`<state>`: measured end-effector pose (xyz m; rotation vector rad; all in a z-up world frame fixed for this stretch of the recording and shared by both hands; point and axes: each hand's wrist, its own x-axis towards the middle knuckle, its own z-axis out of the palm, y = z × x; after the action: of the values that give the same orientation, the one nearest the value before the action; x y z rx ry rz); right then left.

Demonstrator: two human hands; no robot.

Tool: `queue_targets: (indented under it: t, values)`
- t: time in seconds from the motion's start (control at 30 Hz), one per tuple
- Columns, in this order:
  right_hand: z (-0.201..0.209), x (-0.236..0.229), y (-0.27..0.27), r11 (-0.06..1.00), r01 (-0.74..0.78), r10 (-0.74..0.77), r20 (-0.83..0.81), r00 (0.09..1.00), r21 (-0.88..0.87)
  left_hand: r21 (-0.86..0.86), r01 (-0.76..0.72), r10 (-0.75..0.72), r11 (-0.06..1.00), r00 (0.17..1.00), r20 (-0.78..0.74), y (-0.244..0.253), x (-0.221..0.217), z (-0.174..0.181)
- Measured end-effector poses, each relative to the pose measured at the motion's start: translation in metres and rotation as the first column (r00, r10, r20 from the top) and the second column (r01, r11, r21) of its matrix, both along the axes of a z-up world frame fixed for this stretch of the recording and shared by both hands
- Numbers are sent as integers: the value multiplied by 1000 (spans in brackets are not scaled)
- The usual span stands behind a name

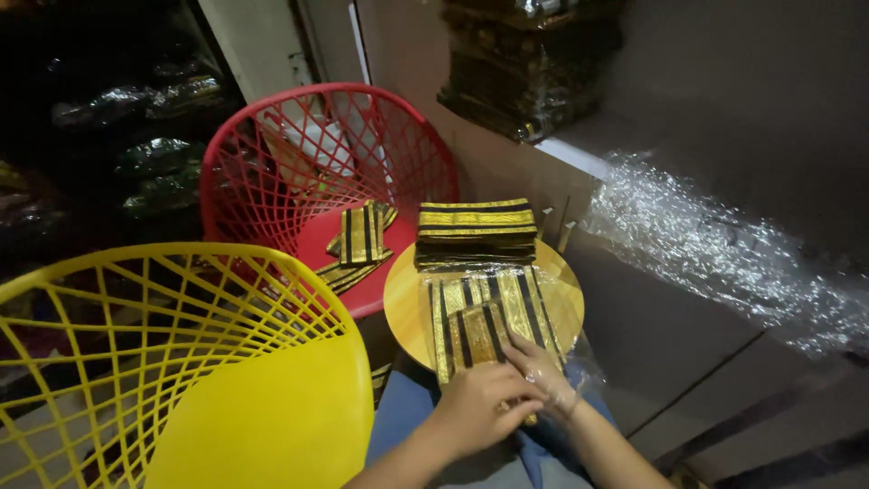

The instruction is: The person folds several black and gold patterned textile pieces and stacks them on a small round table. They then wrap the stack in clear plastic wrap, smoothing the wrap around the bundle. The wrapped bundle remains on the table at the end.

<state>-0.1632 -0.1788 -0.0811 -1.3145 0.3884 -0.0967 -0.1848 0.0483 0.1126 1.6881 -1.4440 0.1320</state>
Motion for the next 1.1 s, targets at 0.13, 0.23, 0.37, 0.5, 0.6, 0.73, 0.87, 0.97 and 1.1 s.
queue_targets:
  t: [0.13, 0.23, 0.37, 0.5, 0.6, 0.73, 0.87, 0.97, 1.1]
  values:
    - [-20, 31, -1, 927, -2, 120, 292, 949, -375, -20, 46, -46, 999, 999, -25, 7, -2, -7]
    - [44, 33, 28, 939, -80, 14, -195, 981, -334, -19, 53, -53, 998, 999, -13, 11, -3, -3]
    - [22, 52, 28, 811, 86, -33, 101, 994, -578, -2, 75, -75, 997, 996, -54, 14, -4, -7]
    - [6, 59, 19, 423, 233, 45, 277, 960, -876, -5, 184, -184, 983, 980, -81, 17, -1, -9]
    - [13, 56, 13, 255, -1, 53, 13, 999, -967, 27, 219, -220, 975, 975, 30, 16, 8, 8]
    - [74, 30, 26, 91, -331, 161, -314, 936, -939, 71, 37, -33, 997, 998, -48, -16, 55, -30]
    - [83, 28, 32, 178, -481, 67, -477, 876, -859, 369, -292, 302, 882, 953, 31, -47, 109, -58]
    - [88, 29, 36, 212, -440, 54, -440, 897, -872, 487, -421, 414, 765, 901, 129, -63, 137, -75]
    - [83, 24, 39, 158, -446, 19, -449, 893, -881, 628, -456, 444, 631, 876, 190, -73, 147, -98]
